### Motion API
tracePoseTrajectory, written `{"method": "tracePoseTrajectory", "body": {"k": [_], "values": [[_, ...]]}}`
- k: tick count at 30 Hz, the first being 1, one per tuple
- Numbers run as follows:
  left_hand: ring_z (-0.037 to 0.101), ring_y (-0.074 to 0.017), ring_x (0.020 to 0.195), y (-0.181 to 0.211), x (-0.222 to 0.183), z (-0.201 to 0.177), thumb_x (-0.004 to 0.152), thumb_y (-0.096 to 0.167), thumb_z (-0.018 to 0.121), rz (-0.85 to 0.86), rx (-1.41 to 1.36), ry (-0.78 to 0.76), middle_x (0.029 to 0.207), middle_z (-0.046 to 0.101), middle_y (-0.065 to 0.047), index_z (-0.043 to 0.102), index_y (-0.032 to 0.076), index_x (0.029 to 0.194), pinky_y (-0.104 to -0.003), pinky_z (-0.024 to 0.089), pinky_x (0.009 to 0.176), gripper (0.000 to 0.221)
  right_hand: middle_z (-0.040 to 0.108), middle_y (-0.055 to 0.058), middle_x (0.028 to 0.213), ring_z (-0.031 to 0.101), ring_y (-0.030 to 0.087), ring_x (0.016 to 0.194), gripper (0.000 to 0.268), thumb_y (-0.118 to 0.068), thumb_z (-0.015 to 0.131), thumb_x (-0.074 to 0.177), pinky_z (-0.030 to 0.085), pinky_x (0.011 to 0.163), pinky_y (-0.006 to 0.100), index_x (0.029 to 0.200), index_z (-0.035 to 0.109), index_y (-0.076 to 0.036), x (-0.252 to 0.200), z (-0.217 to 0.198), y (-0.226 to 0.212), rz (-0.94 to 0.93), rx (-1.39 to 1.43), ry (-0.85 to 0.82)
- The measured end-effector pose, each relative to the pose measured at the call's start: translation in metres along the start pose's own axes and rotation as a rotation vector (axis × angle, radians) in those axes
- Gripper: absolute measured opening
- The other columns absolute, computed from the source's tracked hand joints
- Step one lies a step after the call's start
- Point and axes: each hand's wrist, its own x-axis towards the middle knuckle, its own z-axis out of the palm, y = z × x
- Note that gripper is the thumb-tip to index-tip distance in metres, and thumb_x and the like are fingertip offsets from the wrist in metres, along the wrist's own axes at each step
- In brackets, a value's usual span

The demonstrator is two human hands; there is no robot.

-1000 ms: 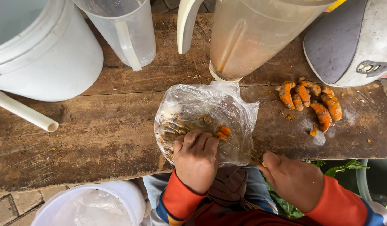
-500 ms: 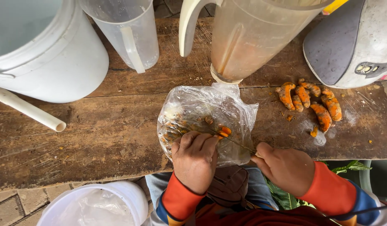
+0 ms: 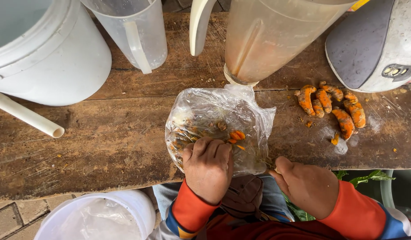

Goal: Chopping fresh turmeric roots into small pieces on a wooden table.

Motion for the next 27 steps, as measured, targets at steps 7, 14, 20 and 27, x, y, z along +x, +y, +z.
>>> {"method": "tracePoseTrajectory", "body": {"k": [7,14,20,27], "values": [[0.064,-0.0236,0.104,0.002,-0.002,0.003,0.085,0.012,0.073,0.017,0.04,0.032,0.097,0.072,-0.001,0.07,0.012,0.092,-0.042,0.045,0.092,0.008,0.064,0.015,0.059,0.067,0.039,0.055,0.031,-0.042,0.057,0.095,0.051,0.049,0.052,0.095,0.05,-0.012,0.012,-0.007,-0.004,0.128,-0.046,-0.221],[0.064,-0.0243,0.103,0.007,-0.001,0.001,0.084,0.013,0.073,-0.046,0.072,0.016,0.096,0.073,0.001,0.072,0.014,0.089,-0.042,0.045,0.089,0.005,0.063,0.018,0.062,0.065,0.042,0.063,0.027,-0.033,0.059,0.098,0.047,0.057,0.053,0.088,0.055,-0.008,0.012,0.002,0.032,-0.011,0.419,-0.157],[0.064,-0.0252,0.106,0.0,0.007,-0.02,0.086,0.015,0.071,-0.08,-0.061,-0.019,0.109,0.074,0.0,0.077,0.014,0.109,-0.043,0.047,0.092,0.024,0.063,0.017,0.064,0.066,0.04,0.063,0.023,-0.03,0.061,0.093,0.047,0.056,0.05,0.091,0.055,-0.009,0.001,-0.01,0.03,0.108,0.46,-0.049],[0.058,-0.0283,0.111,-0.009,0.03,-0.013,0.083,0.016,0.073,-0.08,0.151,0.031,0.117,0.072,-0.004,0.078,0.011,0.112,-0.046,0.047,0.091,0.03,0.065,0.017,0.065,0.067,0.041,0.067,0.024,-0.033,0.062,0.094,0.047,0.057,0.051,0.092,0.055,-0.01,0.005,0.0,0.03,0.102,0.404,-0.073]]}}
